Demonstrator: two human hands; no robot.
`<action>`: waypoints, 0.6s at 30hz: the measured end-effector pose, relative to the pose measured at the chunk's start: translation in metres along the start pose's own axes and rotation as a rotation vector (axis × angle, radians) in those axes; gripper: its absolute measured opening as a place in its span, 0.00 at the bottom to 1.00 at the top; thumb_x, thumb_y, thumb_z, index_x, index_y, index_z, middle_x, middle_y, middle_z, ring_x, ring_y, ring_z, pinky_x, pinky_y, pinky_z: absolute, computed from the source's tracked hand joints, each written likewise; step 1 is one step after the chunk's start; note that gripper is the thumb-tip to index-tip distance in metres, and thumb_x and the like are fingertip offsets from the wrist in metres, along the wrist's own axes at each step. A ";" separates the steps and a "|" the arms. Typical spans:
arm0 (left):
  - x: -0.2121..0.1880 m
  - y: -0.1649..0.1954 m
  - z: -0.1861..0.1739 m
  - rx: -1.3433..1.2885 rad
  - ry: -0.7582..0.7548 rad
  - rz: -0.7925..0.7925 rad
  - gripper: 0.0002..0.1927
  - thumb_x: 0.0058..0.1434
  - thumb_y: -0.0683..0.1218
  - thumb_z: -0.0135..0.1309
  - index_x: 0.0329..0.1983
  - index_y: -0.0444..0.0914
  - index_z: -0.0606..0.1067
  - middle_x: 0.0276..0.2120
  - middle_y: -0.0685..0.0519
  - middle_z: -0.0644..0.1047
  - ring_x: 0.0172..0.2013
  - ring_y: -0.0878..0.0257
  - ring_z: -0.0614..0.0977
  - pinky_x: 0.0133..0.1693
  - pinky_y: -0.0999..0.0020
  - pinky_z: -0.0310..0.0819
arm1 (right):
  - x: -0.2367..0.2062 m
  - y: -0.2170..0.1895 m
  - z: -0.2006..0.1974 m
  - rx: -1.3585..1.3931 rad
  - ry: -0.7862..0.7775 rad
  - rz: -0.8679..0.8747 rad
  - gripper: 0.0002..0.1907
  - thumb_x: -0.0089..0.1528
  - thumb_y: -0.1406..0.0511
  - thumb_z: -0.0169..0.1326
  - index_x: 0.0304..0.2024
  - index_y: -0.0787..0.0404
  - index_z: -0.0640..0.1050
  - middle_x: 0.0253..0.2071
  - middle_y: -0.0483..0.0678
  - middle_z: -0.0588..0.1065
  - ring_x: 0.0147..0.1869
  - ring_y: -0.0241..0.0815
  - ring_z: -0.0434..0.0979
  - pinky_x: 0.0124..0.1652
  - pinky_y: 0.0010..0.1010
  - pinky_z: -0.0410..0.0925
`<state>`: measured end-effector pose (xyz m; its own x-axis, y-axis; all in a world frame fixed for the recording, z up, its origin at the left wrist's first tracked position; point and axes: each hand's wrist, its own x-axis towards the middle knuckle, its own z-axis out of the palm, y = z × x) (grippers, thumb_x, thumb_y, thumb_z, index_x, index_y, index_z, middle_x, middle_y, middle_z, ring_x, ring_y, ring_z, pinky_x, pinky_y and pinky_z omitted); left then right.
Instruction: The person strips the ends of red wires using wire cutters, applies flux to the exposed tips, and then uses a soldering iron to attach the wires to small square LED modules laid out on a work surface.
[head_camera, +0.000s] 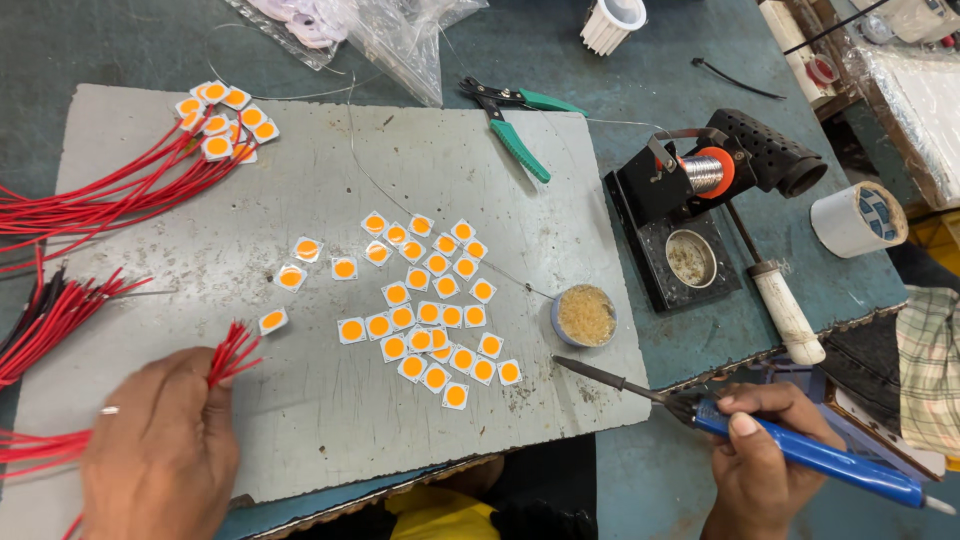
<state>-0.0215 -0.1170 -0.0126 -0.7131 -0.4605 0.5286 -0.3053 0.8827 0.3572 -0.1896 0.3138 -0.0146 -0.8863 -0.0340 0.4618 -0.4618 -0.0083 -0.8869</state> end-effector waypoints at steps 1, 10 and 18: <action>-0.001 0.003 0.002 -0.069 -0.039 -0.072 0.09 0.60 0.36 0.61 0.44 0.31 0.79 0.43 0.44 0.81 0.42 0.46 0.82 0.46 0.56 0.76 | 0.000 0.000 -0.001 -0.007 -0.005 -0.001 0.07 0.63 0.72 0.52 0.37 0.76 0.74 0.34 0.58 0.75 0.30 0.36 0.72 0.30 0.19 0.66; -0.090 -0.063 0.021 -0.270 0.098 -0.145 0.08 0.80 0.41 0.46 0.52 0.32 0.74 0.53 0.46 0.78 0.47 0.62 0.81 0.54 0.68 0.76 | 0.005 -0.001 -0.001 -0.036 -0.051 -0.015 0.08 0.63 0.72 0.52 0.37 0.77 0.74 0.35 0.58 0.75 0.31 0.36 0.73 0.32 0.19 0.66; -0.030 -0.039 0.012 -0.497 -0.516 0.420 0.34 0.46 0.58 0.68 0.50 0.33 0.77 0.41 0.47 0.83 0.27 0.65 0.86 0.30 0.70 0.80 | 0.006 -0.002 -0.004 -0.019 -0.077 -0.019 0.09 0.62 0.72 0.52 0.36 0.78 0.73 0.34 0.59 0.74 0.30 0.37 0.71 0.31 0.19 0.65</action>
<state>0.0044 -0.1365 -0.0514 -0.9424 0.1061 0.3172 0.2793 0.7714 0.5717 -0.1940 0.3175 -0.0098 -0.8726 -0.1105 0.4757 -0.4796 0.0096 -0.8774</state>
